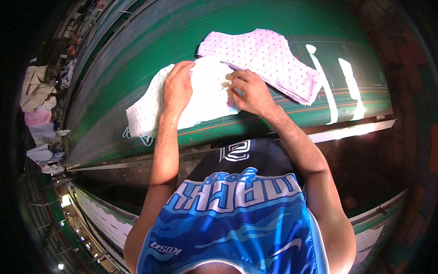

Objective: The person folds small patterned garments on a green work surface. They smooth and align each piece, then stack the folded items into a neat pile.

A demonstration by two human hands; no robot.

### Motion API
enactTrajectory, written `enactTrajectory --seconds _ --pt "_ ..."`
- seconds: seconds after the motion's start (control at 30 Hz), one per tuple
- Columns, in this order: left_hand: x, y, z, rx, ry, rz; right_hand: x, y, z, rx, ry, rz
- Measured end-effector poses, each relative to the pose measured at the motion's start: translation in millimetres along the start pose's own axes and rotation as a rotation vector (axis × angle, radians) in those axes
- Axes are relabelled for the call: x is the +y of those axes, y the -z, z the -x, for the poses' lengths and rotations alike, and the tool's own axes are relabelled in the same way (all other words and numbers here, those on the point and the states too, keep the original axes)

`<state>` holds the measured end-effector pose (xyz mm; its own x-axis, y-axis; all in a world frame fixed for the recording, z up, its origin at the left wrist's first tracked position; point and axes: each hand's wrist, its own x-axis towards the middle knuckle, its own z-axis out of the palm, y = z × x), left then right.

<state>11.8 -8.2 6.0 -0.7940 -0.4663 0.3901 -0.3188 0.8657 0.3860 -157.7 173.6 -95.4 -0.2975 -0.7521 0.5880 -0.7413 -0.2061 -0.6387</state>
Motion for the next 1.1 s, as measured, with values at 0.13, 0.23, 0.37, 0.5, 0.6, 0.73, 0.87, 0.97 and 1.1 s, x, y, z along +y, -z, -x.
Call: enactTrajectory --seconds 0.13,0.23,0.37,0.5,0.6,0.73,0.87,0.97,1.1 --pt "-11 -11 4 0.035 -0.117 -0.146 1 6 -5 -0.014 -0.005 0.007" --pt "-15 -12 7 0.006 -0.114 -0.204 -3 9 -19 0.019 0.082 -0.002" --pt "-11 -15 7 0.082 -0.060 -0.119 -15 16 -48 -0.175 -0.053 -0.154" --pt "-8 -11 12 0.205 -0.036 -0.025 -5 -3 -83 -0.208 -0.005 -0.188" --pt "-6 -10 18 0.201 -0.116 -0.014 2 -12 -103 -0.202 0.037 -0.172" --pt "6 -12 20 0.182 -0.062 -0.098 10 -22 -117 -0.225 0.076 -0.120" --pt "-12 -23 26 0.210 0.071 0.020 8 -27 -122 -0.252 0.123 -0.075" --pt "3 -21 22 0.311 -0.091 -0.143 16 -26 -125 -0.251 0.149 -0.022" --pt "31 -25 22 0.062 -0.200 0.181 21 -24 -122 -0.203 0.136 -0.063"
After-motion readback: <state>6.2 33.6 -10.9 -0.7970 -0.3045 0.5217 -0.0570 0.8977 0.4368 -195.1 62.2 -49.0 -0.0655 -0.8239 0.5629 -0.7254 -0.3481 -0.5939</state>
